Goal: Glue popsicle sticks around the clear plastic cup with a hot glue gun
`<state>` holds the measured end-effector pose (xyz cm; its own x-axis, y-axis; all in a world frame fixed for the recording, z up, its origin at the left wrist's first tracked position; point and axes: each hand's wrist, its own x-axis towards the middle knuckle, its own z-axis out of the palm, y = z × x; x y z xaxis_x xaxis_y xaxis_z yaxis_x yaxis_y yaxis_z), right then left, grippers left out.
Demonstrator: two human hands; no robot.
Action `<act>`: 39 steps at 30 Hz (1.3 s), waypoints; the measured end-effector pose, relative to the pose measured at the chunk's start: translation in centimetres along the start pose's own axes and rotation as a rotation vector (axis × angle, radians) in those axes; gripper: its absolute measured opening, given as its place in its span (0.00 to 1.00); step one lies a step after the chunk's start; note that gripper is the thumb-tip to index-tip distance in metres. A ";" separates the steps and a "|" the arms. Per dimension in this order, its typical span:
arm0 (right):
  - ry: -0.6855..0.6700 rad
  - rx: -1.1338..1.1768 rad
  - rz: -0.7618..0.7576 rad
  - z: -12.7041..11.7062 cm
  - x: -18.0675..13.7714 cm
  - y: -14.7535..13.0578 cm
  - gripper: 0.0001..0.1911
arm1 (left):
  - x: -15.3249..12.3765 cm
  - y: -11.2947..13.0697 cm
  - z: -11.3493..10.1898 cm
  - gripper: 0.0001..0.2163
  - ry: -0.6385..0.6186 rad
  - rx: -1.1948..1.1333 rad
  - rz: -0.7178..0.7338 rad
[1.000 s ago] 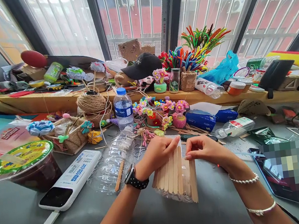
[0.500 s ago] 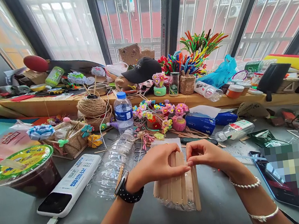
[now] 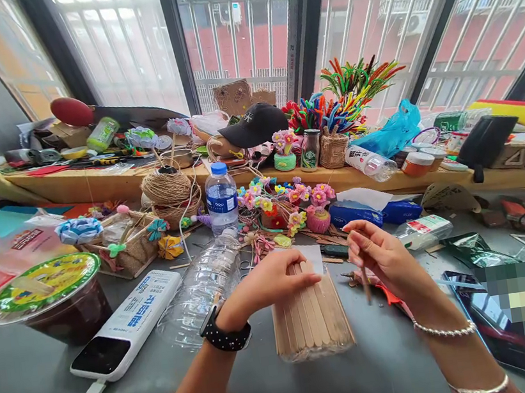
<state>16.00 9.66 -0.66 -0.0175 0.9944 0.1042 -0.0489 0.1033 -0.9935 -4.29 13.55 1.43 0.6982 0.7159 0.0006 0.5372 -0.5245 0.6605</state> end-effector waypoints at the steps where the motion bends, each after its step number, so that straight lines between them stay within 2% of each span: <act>1: -0.052 -0.076 -0.008 0.2 -0.3 -0.2 0.12 | -0.1 -0.1 -0.1 0.15 -0.019 -0.026 0.011; 3: -0.233 -0.304 -0.021 0.7 -0.9 -0.8 0.18 | -0.3 -0.3 -0.3 0.14 -0.066 -0.102 0.040; 5: -0.419 -0.546 -0.054 1.3 -1.7 -1.4 0.33 | -0.4 -0.5 -0.4 0.13 -0.121 -0.181 0.077; 7: -0.514 -0.731 -0.106 1.7 -2.4 -1.7 0.48 | -0.6 -0.8 -0.6 0.13 -0.172 -0.228 0.104; 9: -0.554 -0.855 -0.160 2.0 -2.8 -1.7 0.55 | -0.8 -0.8 -0.8 0.16 -0.192 -0.231 0.099; 14: -0.534 -0.971 -0.222 2.1 -2.9 -1.4 0.54 | -0.9 -0.7 -0.7 0.24 -0.129 -0.236 0.023; 18: -0.529 -0.986 -0.245 2.2 -2.8 -1.5 0.54 | -0.9 -0.8 -0.6 0.25 -0.136 -0.323 0.026; 26: -0.564 -1.092 -0.147 2.4 -2.9 -1.5 0.53 | -0.8 -0.8 -0.7 0.35 -0.086 -0.327 0.014; 31: -0.532 -1.074 -0.216 2.4 -2.7 -1.2 0.53 | -0.7 -0.9 -0.6 0.36 -0.115 -0.387 -0.002; 39: -0.480 -1.079 -0.315 2.2 -2.6 -0.6 0.51 | -0.7 -1.1 -0.4 0.36 -0.086 -0.415 -0.006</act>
<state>13.90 7.00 -0.20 -0.5324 0.8369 0.1270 0.7322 0.5307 -0.4270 -5.57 13.80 0.98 0.7424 0.6677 -0.0550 0.3174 -0.2781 0.9066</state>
